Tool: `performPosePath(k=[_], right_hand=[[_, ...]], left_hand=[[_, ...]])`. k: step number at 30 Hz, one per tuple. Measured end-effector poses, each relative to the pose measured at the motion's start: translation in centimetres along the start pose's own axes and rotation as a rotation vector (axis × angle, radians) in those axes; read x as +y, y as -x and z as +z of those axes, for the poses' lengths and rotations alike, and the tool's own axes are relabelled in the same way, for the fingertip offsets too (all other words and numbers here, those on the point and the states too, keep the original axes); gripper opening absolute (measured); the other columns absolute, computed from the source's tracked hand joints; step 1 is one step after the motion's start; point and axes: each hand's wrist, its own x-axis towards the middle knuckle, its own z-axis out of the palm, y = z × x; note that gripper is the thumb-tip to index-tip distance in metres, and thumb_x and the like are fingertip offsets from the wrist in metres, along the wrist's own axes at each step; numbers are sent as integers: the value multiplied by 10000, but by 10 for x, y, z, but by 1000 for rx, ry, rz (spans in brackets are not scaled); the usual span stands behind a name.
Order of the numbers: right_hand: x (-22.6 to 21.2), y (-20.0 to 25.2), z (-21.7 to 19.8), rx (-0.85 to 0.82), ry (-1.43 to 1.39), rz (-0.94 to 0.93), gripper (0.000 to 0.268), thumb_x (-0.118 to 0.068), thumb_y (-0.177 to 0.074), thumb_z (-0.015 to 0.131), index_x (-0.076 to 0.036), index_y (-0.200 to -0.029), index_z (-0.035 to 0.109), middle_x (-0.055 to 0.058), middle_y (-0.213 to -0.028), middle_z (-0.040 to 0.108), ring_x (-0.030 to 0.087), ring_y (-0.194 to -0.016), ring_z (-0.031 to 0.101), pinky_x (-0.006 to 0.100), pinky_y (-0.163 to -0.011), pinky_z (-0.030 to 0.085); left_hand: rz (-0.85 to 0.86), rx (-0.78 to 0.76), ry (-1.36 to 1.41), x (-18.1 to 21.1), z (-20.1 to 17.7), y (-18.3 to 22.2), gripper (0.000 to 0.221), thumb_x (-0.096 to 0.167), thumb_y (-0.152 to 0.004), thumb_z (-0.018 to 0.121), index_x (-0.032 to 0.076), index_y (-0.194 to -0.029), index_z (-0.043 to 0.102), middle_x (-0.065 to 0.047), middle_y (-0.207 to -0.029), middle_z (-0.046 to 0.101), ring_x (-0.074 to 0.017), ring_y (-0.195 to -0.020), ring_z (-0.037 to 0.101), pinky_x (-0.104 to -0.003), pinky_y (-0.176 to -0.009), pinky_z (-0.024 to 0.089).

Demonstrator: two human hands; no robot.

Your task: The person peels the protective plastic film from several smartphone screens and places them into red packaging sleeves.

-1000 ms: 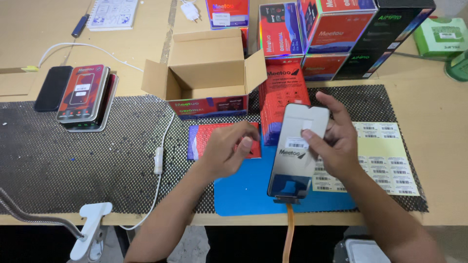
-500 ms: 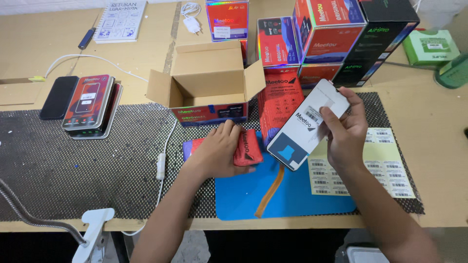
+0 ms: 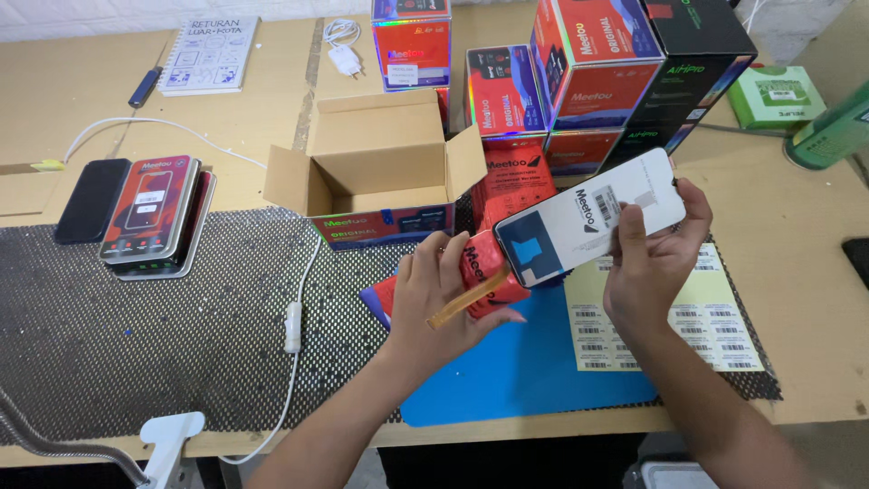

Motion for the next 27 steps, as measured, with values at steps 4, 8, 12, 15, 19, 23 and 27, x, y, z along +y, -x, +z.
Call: performPosePath(k=[4,8,12,15,19,23,27], right_hand=[[0,4,-1,17,49,-1,498,-69,-1093,615,-213,-1443,291,235,-1502,519,309,-1390,582,410,-996,610],[-11,12,6,-17,185,-33,490,-90,-1102,596,-239,-1402,237,271,-1501,437,383,-1377,546,470,-956,632],[-1,21,-2,-68,90,-8,540,-43,-1092,588,-248,-1449,239,296,-1535,409,343,-1280,604,384,-962,581],[13,20,0,-193,-54,-2,557,-91,-986,569,-177,-1397,203,257,-1356,537,288,-1078,658,416,-948,633],[34,44,1,-276,-229,114,622,-98,-919,669,-160,-1373,248,199,-1192,665,254,-878,751,347,-634,693],[32,50,1,-475,-29,102,370,-143,-893,666,-50,-1190,466,187,-1363,542,294,-1121,688,423,-888,649],[38,68,4,-615,-40,120,463,-183,-925,621,26,-1318,491,197,-1336,510,331,-1208,634,437,-917,602]], left_hand=[[-67,-103,-210,6,-1,6,914,816,-884,425,50,-1381,463,-164,-1293,543,-280,-1167,559,-421,-925,502],[-34,-12,-237,1,0,6,940,813,-883,471,26,-1395,430,-203,-1282,549,-323,-1144,575,-462,-928,503],[-43,-40,-286,-1,3,10,1042,865,-858,451,42,-1487,336,-203,-1336,512,-332,-1209,540,-497,-993,482],[53,137,-209,-6,13,10,1066,763,-746,704,33,-1487,467,-206,-1235,568,-386,-1067,603,-490,-891,457],[70,197,-224,-1,16,10,997,742,-784,679,39,-1468,507,-197,-1204,580,-380,-1021,610,-482,-855,460],[94,222,-209,2,14,10,946,651,-749,779,56,-1441,530,-183,-1181,563,-360,-991,618,-462,-827,480],[117,238,-123,-1,15,11,889,564,-750,830,50,-1417,546,-168,-1154,517,-360,-987,598,-448,-809,488]])
